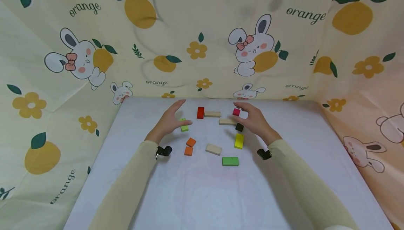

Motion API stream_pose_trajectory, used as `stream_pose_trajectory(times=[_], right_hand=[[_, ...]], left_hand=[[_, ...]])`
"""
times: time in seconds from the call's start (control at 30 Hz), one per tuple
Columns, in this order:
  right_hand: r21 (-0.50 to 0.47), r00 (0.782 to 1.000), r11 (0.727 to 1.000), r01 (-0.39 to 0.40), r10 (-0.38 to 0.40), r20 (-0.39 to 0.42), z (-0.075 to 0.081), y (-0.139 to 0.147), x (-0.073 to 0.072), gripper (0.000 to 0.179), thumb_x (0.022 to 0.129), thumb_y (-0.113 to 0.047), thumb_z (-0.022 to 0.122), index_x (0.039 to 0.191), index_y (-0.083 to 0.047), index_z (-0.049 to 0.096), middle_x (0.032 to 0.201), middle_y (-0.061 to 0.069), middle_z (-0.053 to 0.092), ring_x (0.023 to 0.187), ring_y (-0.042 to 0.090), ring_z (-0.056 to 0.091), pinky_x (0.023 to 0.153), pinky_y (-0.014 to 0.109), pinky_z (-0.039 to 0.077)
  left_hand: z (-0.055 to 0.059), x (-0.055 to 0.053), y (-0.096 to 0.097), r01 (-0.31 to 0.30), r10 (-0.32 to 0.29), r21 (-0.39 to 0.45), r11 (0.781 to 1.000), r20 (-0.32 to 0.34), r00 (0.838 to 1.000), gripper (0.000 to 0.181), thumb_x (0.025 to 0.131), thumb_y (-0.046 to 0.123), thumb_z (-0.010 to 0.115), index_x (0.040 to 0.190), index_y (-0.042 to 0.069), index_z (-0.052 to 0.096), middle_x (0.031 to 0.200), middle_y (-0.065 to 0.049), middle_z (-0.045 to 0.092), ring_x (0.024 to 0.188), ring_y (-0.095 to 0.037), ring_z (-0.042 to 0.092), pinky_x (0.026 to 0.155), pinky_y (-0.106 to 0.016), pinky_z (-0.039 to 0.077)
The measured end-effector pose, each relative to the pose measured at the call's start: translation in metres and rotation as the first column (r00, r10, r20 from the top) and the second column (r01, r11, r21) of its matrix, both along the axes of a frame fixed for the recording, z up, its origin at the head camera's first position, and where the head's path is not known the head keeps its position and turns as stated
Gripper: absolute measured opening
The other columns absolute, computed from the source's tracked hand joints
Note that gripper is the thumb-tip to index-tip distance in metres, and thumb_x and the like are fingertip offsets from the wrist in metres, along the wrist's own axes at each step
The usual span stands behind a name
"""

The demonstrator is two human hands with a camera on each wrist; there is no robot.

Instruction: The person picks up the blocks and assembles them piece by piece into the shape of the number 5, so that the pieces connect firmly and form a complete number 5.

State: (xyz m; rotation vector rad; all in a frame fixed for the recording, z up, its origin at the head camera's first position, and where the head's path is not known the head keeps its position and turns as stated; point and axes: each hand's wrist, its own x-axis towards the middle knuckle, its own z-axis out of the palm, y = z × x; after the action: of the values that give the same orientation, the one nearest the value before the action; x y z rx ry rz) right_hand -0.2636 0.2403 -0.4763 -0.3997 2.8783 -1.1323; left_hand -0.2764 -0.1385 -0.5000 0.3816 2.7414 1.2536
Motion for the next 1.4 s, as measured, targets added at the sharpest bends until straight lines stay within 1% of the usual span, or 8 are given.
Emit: stream_pose_trajectory(times=[0.13, 0.3, 0.5, 0.63, 0.77, 1.03, 1.27, 1.4], right_hand=[[0.009, 1.0, 1.0, -0.001, 0.001, 0.006, -0.005, -0.003, -0.005, 0.068, 0.101, -0.04, 0.079, 0.159, -0.014, 0.056, 0.156, 0.011, 0.057, 0.141, 0.04, 0.052, 0.115, 0.062, 0.044], [-0.004, 1.0, 1.0, -0.007, 0.007, 0.02, -0.008, -0.006, -0.01, 0.067, 0.101, -0.04, 0.078, 0.158, -0.014, 0.056, 0.158, 0.009, 0.056, 0.141, 0.04, 0.051, 0.116, 0.062, 0.043], [-0.021, 0.999, 1.0, -0.012, 0.013, 0.035, -0.008, -0.009, -0.015, 0.068, 0.101, -0.043, 0.078, 0.158, -0.013, 0.056, 0.157, 0.011, 0.057, 0.141, 0.041, 0.051, 0.117, 0.061, 0.042], [-0.036, 0.998, 0.999, -0.011, 0.013, 0.059, -0.008, -0.011, -0.017, 0.068, 0.101, -0.045, 0.077, 0.158, -0.013, 0.056, 0.156, 0.014, 0.057, 0.141, 0.041, 0.05, 0.118, 0.061, 0.041], [-0.049, 0.996, 0.999, -0.004, 0.008, 0.09, -0.009, -0.015, -0.02, 0.067, 0.102, -0.044, 0.076, 0.158, -0.014, 0.057, 0.157, 0.012, 0.056, 0.142, 0.04, 0.049, 0.119, 0.059, 0.04], [-0.081, 0.992, 0.997, 0.0, 0.01, 0.123, -0.015, -0.023, -0.03, 0.066, 0.102, -0.044, 0.077, 0.156, -0.013, 0.058, 0.155, 0.016, 0.057, 0.14, 0.039, 0.051, 0.118, 0.057, 0.041], [-0.09, 0.989, 0.996, -0.008, 0.021, 0.143, -0.022, -0.028, -0.037, 0.062, 0.103, -0.04, 0.076, 0.155, -0.012, 0.059, 0.153, 0.017, 0.058, 0.131, 0.04, 0.054, 0.113, 0.057, 0.046], [-0.088, 0.989, 0.996, -0.024, 0.036, 0.141, -0.024, -0.032, -0.041, 0.062, 0.103, -0.04, 0.076, 0.155, -0.011, 0.059, 0.152, 0.018, 0.059, 0.133, 0.04, 0.054, 0.115, 0.058, 0.044]], left_hand=[[-0.001, -0.004, 0.001, -0.008, 0.008, 0.003, 1.0, 0.02, 1.0, 0.107, 0.087, 0.052, 0.09, 0.173, 0.031, 0.03, 0.178, -0.002, 0.026, 0.163, -0.03, 0.022, 0.126, -0.063, 0.027], [-0.003, -0.008, 0.004, -0.007, 0.007, -0.004, 1.0, 0.042, 0.999, 0.105, 0.087, 0.053, 0.089, 0.172, 0.031, 0.031, 0.177, -0.001, 0.027, 0.162, -0.03, 0.023, 0.124, -0.064, 0.029], [-0.007, -0.016, 0.007, 0.007, -0.006, -0.006, 1.0, 0.044, 0.999, 0.103, 0.087, 0.055, 0.089, 0.171, 0.028, 0.034, 0.176, -0.002, 0.031, 0.161, -0.032, 0.026, 0.124, -0.065, 0.03], [-0.009, -0.021, 0.01, 0.01, -0.01, -0.004, 1.0, 0.057, 0.998, 0.101, 0.089, 0.048, 0.089, 0.171, 0.026, 0.035, 0.175, -0.003, 0.033, 0.16, -0.032, 0.028, 0.123, -0.064, 0.031], [-0.009, -0.023, 0.014, 0.018, -0.019, 0.007, 1.0, 0.069, 0.997, 0.097, 0.091, 0.04, 0.09, 0.17, 0.023, 0.037, 0.173, -0.005, 0.035, 0.158, -0.033, 0.031, 0.123, -0.064, 0.031], [-0.013, -0.03, 0.02, 0.038, -0.038, 0.002, 0.999, 0.073, 0.997, 0.093, 0.092, 0.039, 0.089, 0.168, 0.02, 0.039, 0.172, -0.004, 0.038, 0.157, -0.034, 0.034, 0.124, -0.06, 0.032], [-0.018, -0.04, 0.026, 0.023, -0.024, 0.024, 0.999, 0.076, 0.997, 0.091, 0.091, 0.038, 0.09, 0.166, 0.018, 0.044, 0.171, -0.004, 0.04, 0.156, -0.034, 0.035, 0.124, -0.058, 0.033], [-0.02, -0.044, 0.03, 0.038, -0.04, 0.019, 0.999, 0.087, 0.995, 0.09, 0.092, 0.037, 0.09, 0.166, 0.015, 0.043, 0.17, -0.005, 0.041, 0.156, -0.035, 0.036, 0.124, -0.057, 0.033]])
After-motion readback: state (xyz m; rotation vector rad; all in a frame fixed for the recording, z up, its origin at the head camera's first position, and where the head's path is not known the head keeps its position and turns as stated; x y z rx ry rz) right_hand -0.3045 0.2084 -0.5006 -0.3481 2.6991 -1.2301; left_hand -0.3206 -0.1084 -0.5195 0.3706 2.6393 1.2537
